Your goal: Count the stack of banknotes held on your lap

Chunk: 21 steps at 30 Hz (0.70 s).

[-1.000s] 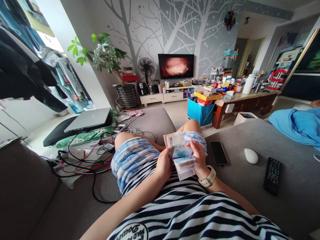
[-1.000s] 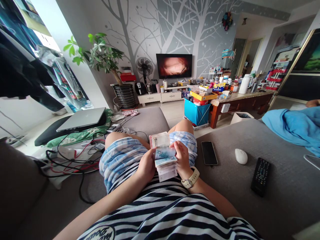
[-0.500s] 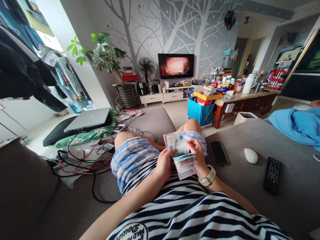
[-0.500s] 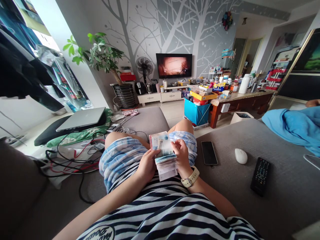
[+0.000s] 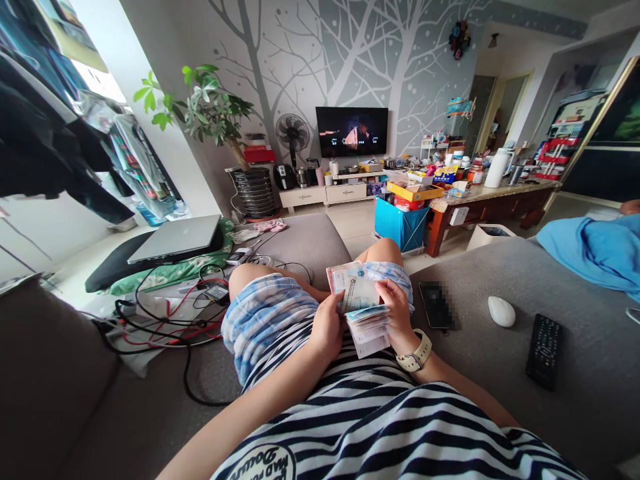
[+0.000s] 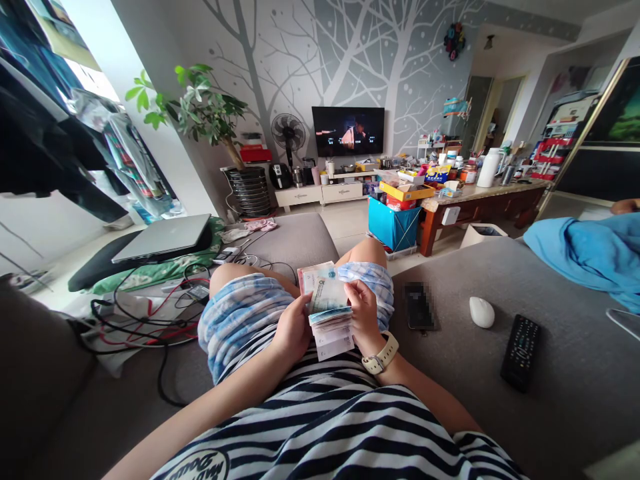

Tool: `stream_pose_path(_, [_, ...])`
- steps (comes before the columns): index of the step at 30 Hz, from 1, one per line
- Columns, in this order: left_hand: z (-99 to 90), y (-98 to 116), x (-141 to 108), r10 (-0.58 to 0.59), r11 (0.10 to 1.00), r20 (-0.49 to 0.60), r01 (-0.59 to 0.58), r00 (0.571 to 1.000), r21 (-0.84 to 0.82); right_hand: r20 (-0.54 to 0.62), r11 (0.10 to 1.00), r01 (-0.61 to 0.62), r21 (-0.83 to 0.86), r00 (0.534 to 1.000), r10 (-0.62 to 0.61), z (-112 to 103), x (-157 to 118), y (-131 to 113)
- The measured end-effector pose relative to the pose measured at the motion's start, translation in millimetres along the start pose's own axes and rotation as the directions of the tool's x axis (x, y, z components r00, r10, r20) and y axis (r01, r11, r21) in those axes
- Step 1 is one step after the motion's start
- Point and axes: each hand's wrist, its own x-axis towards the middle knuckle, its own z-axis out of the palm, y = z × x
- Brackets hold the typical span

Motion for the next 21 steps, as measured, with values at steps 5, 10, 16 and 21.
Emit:
stream_pose_path(5, [-0.2,-0.5,0.9,0.005,1.000,0.020,-0.005,1.000,0.008,0.020,0.999,0.022,0.039,1.000,-0.023,0.9,-1.3,-3.4])
stream_pose_path(10, [0.4,0.0,0.3,0.003,1.000,0.034,-0.004,0.999,0.004,0.024,0.998,0.021,0.056,0.999,-0.023,1.6,-2.2,-6.3])
stream_pose_path(16, [0.3,0.0,-0.3,0.001,1.000,0.024,-0.001,1.000,0.010,0.021,0.998,0.039,0.054,0.999,-0.040,1.0,-1.9,-6.0])
stream_pose_path(21, [0.3,-0.1,0.1,-0.008,1.000,0.029,0.007,1.000,0.030,0.028,0.997,0.042,0.057,0.999,-0.043,-0.1,-2.8,-4.2])
